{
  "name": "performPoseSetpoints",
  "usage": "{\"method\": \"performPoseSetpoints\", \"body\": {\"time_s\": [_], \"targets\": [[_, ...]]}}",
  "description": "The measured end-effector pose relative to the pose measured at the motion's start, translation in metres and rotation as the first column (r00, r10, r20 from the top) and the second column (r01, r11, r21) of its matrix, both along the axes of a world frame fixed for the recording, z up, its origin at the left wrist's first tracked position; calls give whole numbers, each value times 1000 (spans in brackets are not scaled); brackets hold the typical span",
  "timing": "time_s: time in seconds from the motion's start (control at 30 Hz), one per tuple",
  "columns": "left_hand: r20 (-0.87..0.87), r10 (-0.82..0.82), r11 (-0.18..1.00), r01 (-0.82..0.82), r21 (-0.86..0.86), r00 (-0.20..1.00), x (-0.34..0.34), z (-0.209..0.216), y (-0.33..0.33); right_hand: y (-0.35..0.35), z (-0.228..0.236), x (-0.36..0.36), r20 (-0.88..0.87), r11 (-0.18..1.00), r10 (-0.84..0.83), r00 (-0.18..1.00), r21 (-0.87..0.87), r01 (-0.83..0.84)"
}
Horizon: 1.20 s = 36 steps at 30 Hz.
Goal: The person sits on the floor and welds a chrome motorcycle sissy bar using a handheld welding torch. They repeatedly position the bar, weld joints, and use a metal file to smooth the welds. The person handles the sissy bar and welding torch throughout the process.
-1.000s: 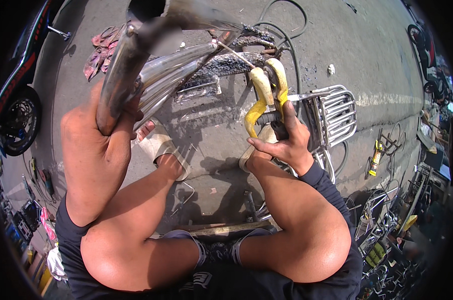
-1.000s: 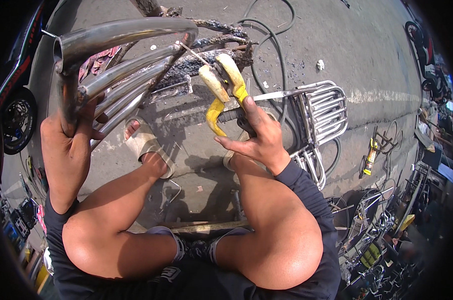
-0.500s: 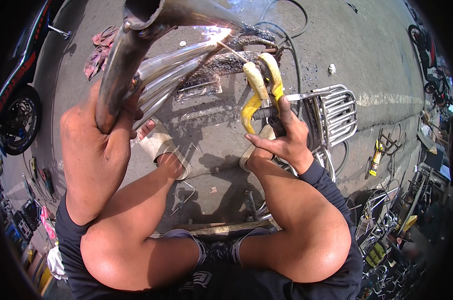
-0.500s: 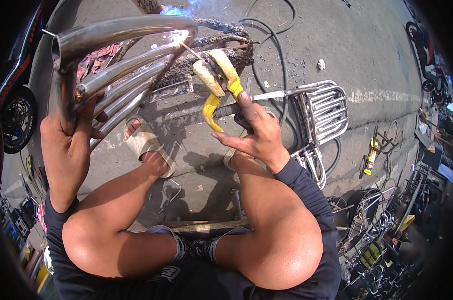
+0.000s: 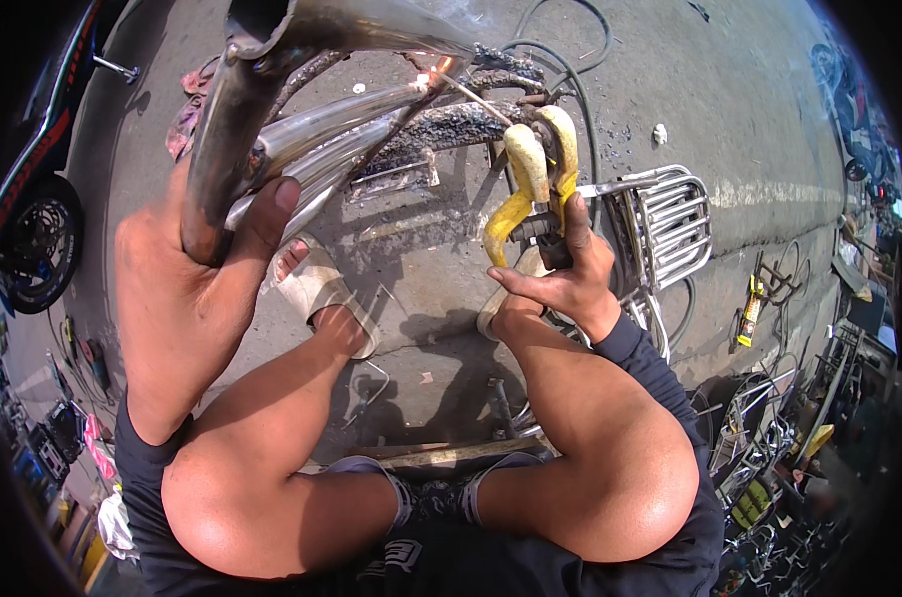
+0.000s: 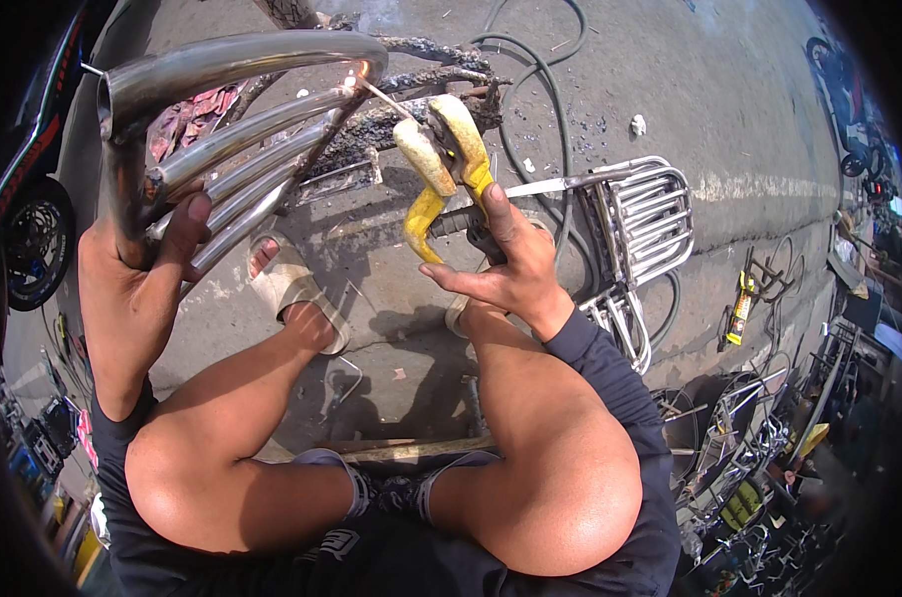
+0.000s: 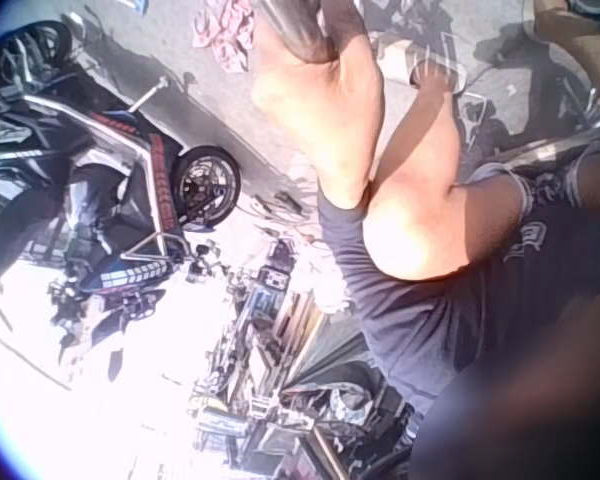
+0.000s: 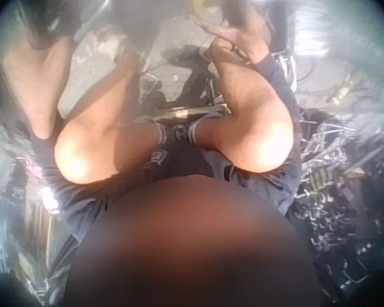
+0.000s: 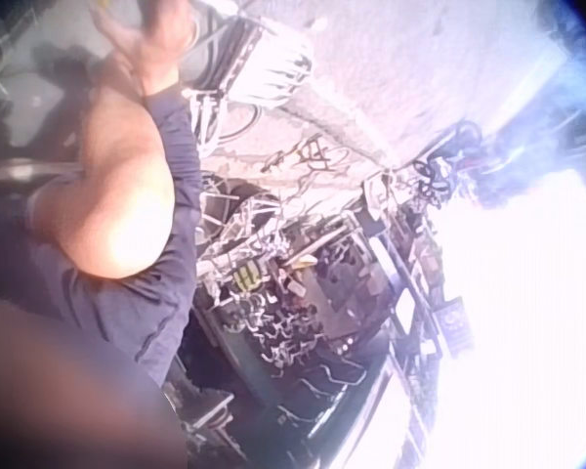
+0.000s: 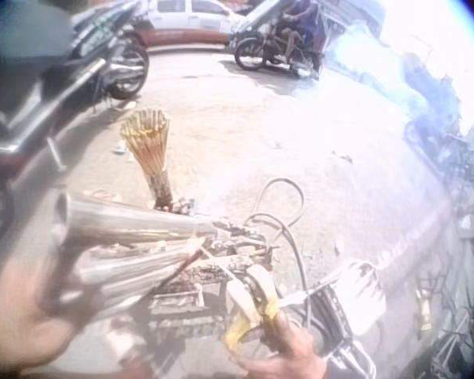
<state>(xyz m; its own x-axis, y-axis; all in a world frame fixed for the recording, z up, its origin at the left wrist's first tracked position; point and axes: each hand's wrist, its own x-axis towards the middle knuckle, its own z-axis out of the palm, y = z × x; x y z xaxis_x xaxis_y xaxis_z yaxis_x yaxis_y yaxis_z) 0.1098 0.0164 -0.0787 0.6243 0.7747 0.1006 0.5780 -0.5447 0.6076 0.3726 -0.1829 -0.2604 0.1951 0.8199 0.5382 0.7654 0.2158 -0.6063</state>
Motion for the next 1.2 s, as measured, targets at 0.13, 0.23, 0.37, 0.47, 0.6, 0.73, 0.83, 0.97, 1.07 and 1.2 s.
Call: {"method": "performPoseSetpoints", "body": {"time_s": [0.13,0.23,0.37,0.47,0.6,0.73,0.83,0.97,1.07,1.2], "targets": [[71,91,984,-79,-158,993,-3,2,2,0,0,0,11,1000,-1,1000,-21,1],[79,192,946,-163,-280,978,-6,2,1,2,-1,0,81,1000,-4,997,0,4],[104,231,935,-191,-297,967,-8,1,1,2,-1,0,79,999,-4,997,-52,8],[106,233,935,-192,-298,967,-10,1,2,2,0,1,102,991,14,995,-131,-1],[-12,152,941,-148,-303,988,-14,4,5,2,1,0,98,989,13,995,-148,2],[8,159,945,-149,-291,987,-16,4,6,5,1,-1,55,981,20,998,-191,-9],[16,177,940,-165,-298,984,-16,2,5,10,0,-2,38,991,31,999,-133,-25],[98,201,939,-164,-303,975,-14,-1,3,15,-1,-3,16,998,25,1000,-58,-24],[129,216,935,-167,-313,968,-13,-1,3,13,0,-3,34,993,36,999,-113,-32],[109,208,936,-165,-311,972,-12,1,3,11,0,-2,35,989,30,999,-148,-25]]}}
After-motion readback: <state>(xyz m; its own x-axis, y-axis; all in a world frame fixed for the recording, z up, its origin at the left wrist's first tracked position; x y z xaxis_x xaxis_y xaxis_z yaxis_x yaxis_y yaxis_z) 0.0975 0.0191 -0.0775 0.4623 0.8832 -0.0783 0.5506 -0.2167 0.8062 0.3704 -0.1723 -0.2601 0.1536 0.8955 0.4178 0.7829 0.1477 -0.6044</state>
